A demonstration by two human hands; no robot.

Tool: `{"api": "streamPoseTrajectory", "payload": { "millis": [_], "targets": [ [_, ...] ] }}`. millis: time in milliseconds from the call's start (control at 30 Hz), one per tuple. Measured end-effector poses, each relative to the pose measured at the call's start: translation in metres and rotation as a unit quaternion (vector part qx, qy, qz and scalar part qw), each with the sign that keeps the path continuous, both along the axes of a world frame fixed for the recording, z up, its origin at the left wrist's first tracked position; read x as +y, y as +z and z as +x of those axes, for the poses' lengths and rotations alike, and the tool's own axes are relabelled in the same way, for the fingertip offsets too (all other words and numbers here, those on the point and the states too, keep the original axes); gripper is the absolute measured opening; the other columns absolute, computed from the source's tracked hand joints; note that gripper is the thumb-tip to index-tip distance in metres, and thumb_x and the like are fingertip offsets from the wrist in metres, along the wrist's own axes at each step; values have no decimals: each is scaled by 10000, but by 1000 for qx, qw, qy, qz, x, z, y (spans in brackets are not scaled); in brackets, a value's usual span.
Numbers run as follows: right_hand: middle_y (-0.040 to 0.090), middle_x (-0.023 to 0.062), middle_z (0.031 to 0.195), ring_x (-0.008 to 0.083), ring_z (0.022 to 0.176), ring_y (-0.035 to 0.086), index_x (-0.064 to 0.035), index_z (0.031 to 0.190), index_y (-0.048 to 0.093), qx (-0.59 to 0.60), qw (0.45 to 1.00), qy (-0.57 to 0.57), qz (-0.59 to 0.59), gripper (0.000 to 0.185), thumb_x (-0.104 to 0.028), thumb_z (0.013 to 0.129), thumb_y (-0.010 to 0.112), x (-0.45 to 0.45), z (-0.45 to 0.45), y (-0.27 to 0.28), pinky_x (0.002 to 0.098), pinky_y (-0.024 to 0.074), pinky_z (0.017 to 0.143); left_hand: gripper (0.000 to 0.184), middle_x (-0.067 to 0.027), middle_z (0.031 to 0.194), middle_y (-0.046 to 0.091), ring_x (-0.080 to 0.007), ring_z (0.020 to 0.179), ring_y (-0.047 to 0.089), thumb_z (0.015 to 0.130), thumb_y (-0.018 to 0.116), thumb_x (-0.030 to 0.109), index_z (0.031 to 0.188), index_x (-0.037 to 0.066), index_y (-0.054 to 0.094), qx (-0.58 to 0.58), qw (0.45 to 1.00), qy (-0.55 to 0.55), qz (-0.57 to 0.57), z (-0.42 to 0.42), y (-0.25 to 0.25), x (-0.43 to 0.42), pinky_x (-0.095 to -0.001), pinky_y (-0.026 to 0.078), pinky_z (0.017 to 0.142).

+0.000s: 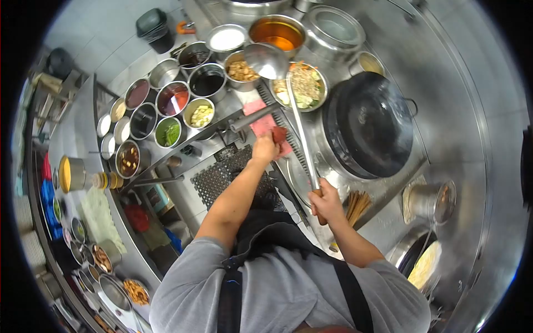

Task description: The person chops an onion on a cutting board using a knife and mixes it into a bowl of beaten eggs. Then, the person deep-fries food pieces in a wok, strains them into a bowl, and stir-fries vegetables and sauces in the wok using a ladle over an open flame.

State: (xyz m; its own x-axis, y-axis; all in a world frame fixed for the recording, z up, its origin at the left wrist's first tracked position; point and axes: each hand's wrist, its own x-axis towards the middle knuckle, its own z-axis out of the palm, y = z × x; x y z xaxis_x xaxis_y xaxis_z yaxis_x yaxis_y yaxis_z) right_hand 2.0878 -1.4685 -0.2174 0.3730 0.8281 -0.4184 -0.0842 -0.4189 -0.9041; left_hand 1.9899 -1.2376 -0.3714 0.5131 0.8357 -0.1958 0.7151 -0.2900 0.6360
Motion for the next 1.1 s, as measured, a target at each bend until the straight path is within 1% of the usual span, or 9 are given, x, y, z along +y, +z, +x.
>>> {"api": "streamPoseTrajectory", "payload": {
  "millis": [300, 400, 500, 567, 633, 667, 833, 933, 1100],
  "targets": [
    [521, 24, 587, 92, 402, 482, 27, 1086, 533, 5, 1000, 5, 27, 242, -23, 855, 585, 30, -22, 20, 252, 374, 355, 689, -251, 1187, 569, -411, 1131, 534, 770, 661, 367, 1312, 23, 411, -1, 999, 43, -16, -9, 5, -5, -487, 453, 946],
    [586, 70, 635, 107, 441, 535, 0, 1330, 473, -189, 981, -1, 52, 509, -57, 839, 594, 98, -16, 36, 273, 437, 414, 761, -264, 1225, 540, -427, 1157, 509, 764, 680, 380, 1348, 2, 371, -48, 999, 19, 5, -27, 10, -2, -489, 440, 962],
    [629, 267, 849, 408, 809, 629, 24, 1327, 477, -454, 890, 21, 36, 547, -84, 799, 571, 179, 10, 44, 449, 480, 716, 758, -268, 1310, 476, -430, 1209, 467, 784, 675, 340, 1374, -6, 351, -80, 996, -33, 21, -67, 15, -7, -478, 419, 997],
    [645, 242, 837, 378, 773, 643, 11, 1331, 477, -531, 845, 44, 49, 563, -62, 783, 586, 215, 37, 32, 426, 505, 719, 710, -268, 1347, 455, -422, 1231, 459, 805, 661, 303, 1377, -1, 371, -123, 989, -83, 27, -109, 7, -9, -463, 404, 1021],
    [647, 200, 784, 311, 647, 645, 22, 1338, 465, -433, 900, 43, -33, 568, -45, 785, 576, 235, 46, 43, 397, 519, 638, 662, -268, 1282, 519, -411, 1185, 509, 804, 659, 297, 1347, -2, 425, -117, 987, -107, -24, -171, -4, -11, -450, 424, 1001],
    [589, 109, 656, 165, 449, 557, 28, 1384, 427, -379, 924, 37, -45, 610, -25, 787, 539, 239, 38, 56, 334, 453, 412, 635, -261, 1234, 562, -404, 1147, 544, 804, 657, 291, 1326, -6, 453, -95, 988, -106, -60, -206, -5, -14, -445, 445, 977],
    [587, 86, 683, 165, 443, 548, 43, 1291, 509, -242, 970, -4, -17, 507, -28, 791, 549, 254, 50, 31, 306, 442, 361, 621, -257, 1159, 615, -371, 1104, 592, 748, 647, 308, 1283, 17, 525, 184, 958, 124, -182, -406, -78, -59, -429, 466, 967],
    [594, 88, 743, 150, 466, 529, 12, 1083, 548, 31, 992, -88, 86, 287, -32, 801, 580, 255, 65, 23, 282, 419, 354, 587, -252, 1209, 596, -371, 1129, 584, 768, 680, 335, 1237, -2, 575, 301, 911, 185, -214, -505, -109, -105, -410, 475, 970],
    [608, 82, 789, 145, 489, 501, -19, 1046, 553, 199, 946, -171, 192, 249, -77, 814, 622, 200, 86, 23, 270, 378, 376, 313, -218, 893, 687, -354, 688, 675, 779, 636, 264, 895, -22, 691, 250, 811, 397, -349, -534, -93, -179, -379, 554, 576]
  ]
}}
